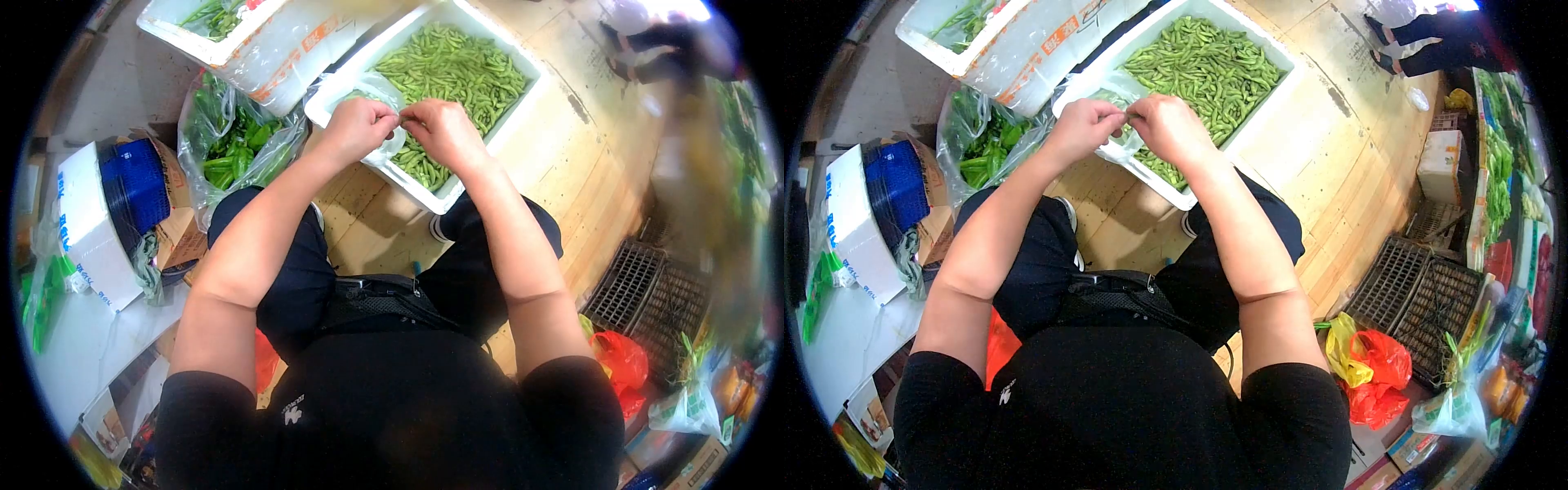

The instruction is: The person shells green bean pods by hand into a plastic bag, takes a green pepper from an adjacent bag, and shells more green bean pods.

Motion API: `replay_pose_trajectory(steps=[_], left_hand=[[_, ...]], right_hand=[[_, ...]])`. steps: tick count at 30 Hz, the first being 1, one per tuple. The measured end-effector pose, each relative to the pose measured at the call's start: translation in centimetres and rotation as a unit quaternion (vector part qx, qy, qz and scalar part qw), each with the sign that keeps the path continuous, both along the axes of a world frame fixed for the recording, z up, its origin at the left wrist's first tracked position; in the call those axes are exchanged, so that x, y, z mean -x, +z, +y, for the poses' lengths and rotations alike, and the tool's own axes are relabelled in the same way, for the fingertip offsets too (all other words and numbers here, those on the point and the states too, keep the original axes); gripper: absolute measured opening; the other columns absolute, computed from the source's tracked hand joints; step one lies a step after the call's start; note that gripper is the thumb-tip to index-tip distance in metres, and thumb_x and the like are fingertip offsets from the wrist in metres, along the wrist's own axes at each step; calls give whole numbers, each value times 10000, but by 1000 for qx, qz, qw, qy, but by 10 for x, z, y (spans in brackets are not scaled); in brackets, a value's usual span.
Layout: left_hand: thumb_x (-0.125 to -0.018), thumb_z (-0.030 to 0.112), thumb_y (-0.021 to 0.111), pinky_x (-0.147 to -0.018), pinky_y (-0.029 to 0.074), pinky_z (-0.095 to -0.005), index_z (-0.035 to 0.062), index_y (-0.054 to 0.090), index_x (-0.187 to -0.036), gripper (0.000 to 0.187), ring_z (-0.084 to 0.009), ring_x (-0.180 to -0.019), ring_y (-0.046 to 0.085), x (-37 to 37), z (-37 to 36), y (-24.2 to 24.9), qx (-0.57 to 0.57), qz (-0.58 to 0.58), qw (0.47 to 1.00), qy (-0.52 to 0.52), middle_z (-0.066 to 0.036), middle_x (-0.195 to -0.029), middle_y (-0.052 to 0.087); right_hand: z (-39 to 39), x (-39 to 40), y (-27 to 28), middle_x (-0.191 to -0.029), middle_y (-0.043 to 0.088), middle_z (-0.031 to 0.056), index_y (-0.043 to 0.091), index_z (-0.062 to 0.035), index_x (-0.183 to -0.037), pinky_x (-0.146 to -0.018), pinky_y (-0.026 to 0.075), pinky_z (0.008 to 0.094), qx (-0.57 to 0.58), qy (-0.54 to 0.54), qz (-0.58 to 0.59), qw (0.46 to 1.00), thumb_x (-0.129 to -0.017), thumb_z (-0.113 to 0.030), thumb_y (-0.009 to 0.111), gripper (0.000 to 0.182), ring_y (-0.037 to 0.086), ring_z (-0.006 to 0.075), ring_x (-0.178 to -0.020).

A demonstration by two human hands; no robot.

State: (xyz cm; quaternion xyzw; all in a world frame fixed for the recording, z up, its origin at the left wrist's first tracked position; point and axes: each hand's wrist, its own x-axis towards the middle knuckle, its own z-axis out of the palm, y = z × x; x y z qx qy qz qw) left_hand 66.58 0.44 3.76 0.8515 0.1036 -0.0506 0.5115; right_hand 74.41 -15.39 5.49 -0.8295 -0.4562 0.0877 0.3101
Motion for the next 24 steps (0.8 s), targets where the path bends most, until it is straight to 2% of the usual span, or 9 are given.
replay_pose_trajectory(steps=[2,5,8,11,14,19,21,22,24], left_hand=[[-830,210,563,-550,473,-244,6,651,-883,228,-95,-578,581,0,-2,-7,28,6,999,23,-53,-719,654],[-836,210,568,-535,468,-237,4,646,-863,222,-99,-566,574,2,-6,-14,131,19,989,67,-52,-714,647],[-838,228,574,-498,426,-215,21,639,-853,217,-87,-534,528,3,-13,-22,260,-6,957,131,-40,-720,638],[-834,253,582,-487,374,-195,42,637,-860,219,-76,-522,471,2,-10,-15,339,11,933,124,-35,-724,630],[-831,259,579,-488,347,-193,55,638,-850,213,-68,-524,437,3,8,3,303,111,945,62,-26,-718,615],[-814,270,592,-477,331,-201,60,647,-821,217,-45,-541,434,6,5,-16,208,94,974,7,11,-674,579],[-803,279,600,-470,319,-204,63,652,-844,226,-36,-548,430,10,5,-4,147,109,983,-32,27,-661,566],[-803,270,604,-460,315,-206,69,649,-830,208,-35,-532,420,10,7,-10,161,94,982,-30,30,-652,563],[-812,252,608,-430,284,-191,62,642,-811,193,-25,-494,391,12,17,-5,190,114,968,-120,36,-630,546]], right_hand=[[1,6,-2,-818,605,168,637,-40,-866,-705,480,400,-11,-22,0,1000,-733,-98,604,150,591,335,-784],[4,8,-9,-816,602,171,630,-28,-842,-694,479,406,-23,-39,-27,999,-732,-85,600,127,590,342,-772],[6,10,-11,-815,600,173,624,-23,-824,-683,479,407,-56,-61,-27,996,-737,-79,595,107,589,345,-768],[8,13,-6,-809,598,175,624,-24,-826,-680,480,406,-85,-76,-22,993,-739,-71,590,105,590,342,-769],[7,13,-3,-807,596,177,621,-22,-822,-685,480,405,-90,-43,-2,995,-745,-74,579,102,589,342,-773],[3,12,-4,-818,593,179,618,-18,-816,-700,476,403,8,22,-18,1000,-753,-105,583,112,585,347,-781],[1,11,-8,-804,593,178,617,-20,-810,-702,472,406,9,43,-17,999,-748,-113,596,114,584,349,-773],[0,10,-7,-768,593,172,615,-16,-799,-684,468,404,17,66,-11,998,-749,-114,606,111,586,344,-763],[-2,13,8,-736,598,170,623,-16,-800,-663,468,388,30,104,9,994,-749,-115,619,112,590,339,-739]])
